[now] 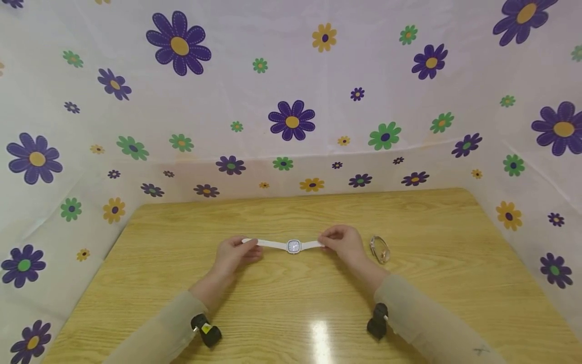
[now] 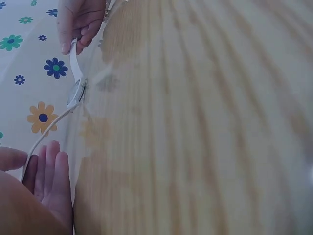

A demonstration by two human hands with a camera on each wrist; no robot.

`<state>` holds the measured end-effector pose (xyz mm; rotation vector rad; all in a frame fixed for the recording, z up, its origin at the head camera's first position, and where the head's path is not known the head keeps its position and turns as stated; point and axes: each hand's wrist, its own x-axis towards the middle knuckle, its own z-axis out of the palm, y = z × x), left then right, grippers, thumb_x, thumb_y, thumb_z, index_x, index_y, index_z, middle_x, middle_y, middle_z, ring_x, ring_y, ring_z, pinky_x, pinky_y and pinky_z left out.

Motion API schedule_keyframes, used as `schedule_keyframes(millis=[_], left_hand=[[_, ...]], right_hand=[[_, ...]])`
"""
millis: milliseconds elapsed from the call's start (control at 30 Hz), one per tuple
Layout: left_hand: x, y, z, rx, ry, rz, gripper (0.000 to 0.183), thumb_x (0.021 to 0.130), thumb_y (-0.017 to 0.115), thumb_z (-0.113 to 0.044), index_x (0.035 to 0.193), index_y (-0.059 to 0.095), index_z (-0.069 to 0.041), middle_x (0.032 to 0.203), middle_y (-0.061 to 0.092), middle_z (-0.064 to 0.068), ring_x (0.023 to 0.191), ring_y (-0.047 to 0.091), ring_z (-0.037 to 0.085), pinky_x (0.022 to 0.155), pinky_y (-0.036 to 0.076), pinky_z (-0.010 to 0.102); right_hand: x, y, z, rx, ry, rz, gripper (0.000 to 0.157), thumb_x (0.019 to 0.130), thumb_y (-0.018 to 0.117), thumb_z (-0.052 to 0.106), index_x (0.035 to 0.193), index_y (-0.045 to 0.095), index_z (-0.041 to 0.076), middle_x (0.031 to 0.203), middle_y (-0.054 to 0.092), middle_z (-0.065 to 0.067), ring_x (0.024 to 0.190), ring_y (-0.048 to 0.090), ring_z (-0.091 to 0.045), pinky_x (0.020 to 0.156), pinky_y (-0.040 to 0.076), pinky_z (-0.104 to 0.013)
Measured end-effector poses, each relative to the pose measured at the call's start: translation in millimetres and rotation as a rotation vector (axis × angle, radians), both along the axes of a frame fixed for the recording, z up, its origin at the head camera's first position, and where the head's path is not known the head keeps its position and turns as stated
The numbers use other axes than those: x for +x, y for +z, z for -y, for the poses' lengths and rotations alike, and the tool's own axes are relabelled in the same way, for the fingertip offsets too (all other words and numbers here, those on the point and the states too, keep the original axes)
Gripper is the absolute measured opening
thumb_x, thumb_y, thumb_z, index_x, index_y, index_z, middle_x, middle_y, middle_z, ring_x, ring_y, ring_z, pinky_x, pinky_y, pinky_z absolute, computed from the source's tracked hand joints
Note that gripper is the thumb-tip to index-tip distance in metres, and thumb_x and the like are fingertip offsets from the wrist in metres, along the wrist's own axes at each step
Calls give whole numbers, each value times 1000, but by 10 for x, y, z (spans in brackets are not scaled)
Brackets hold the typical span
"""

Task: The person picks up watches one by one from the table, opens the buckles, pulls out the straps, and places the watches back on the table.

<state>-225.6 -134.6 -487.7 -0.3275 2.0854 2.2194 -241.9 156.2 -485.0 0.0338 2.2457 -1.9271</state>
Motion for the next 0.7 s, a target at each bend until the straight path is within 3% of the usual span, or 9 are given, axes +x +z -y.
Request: schedule_keyframes(millis=[200,300,467,700], left_hand=[[-3,44,63,-183,-35,-5,15,99,72,-1,100,72,14,73,77,7,62,73,9,66,66,27],[-9,64,89,-373,-56,-12,16,96,78,-8,97,76,8,73,76,6,61,69,8,62,62,22],[-21,90,122,-694,-86,-85,15,90,85,-18,93,81,-3,81,72,5,72,59,11,65,47,22],[-47,98,151,-801,-122,-136,14,90,85,-19,90,81,-6,85,73,6,77,58,16,69,45,25]], right_hand=[[-38,-8,-11,56,3,-3,16,99,72,-2,110,70,-13,94,76,-7,80,69,-8,74,63,-20],[-59,-7,-28,102,0,-13,14,98,73,-1,109,72,-11,94,76,-9,79,68,-8,73,63,-21],[-81,8,-47,195,27,-75,8,98,75,1,103,75,-5,92,76,-10,75,68,-8,70,63,-22],[-108,22,-51,355,83,-160,12,92,82,7,102,80,1,99,78,-14,80,64,-12,69,51,-23]])
